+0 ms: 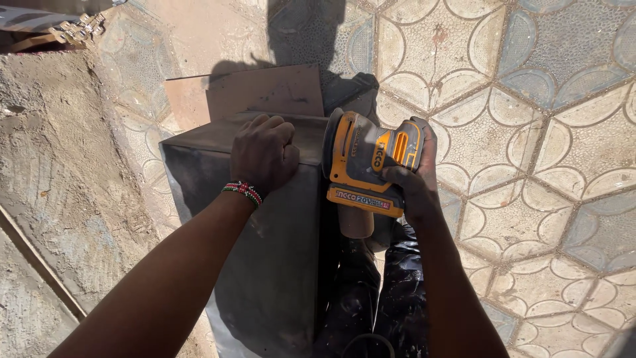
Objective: The person uses an electric sander to smooth the surface of a dark metal structure. They hold the sander with their right hand and guide it along the edges and flat surfaces, while their left hand stabilizes the metal piece.
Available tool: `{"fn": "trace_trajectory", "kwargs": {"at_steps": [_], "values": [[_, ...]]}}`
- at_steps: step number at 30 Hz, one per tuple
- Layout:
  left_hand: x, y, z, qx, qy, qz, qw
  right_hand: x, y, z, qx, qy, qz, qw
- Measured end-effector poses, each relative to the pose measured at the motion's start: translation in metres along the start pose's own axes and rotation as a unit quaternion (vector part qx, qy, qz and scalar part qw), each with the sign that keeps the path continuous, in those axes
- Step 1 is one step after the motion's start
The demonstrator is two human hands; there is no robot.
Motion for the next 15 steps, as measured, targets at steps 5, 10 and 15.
{"fn": "trace_trajectory", "kwargs": {"at_steps": [5,10,15], "values": [[0.004,0.002,-0.001,-0.007,0.007,-0.013,1.0,0.005,0.012,0.022,0.018,-0.007,0.017,1.0],[-0.002,-0.001,-0.004,-0.017,0.011,0.001,1.0,-0.014,-0.017,-0.026,-0.014,0.01,0.009,1.0],[-0.012,-0.009,-0.007,-0.021,0.02,-0.001,1.0,-0.017,-0.014,-0.084,-0.038,0.043,-0.038,0.998]]}}
Point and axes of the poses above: each hand's wrist, its own z-axis towards the middle knuckle, its own x-axis out of the back of the hand, y = z × x, the point moved 1 cm from there along z, towards the middle knuckle
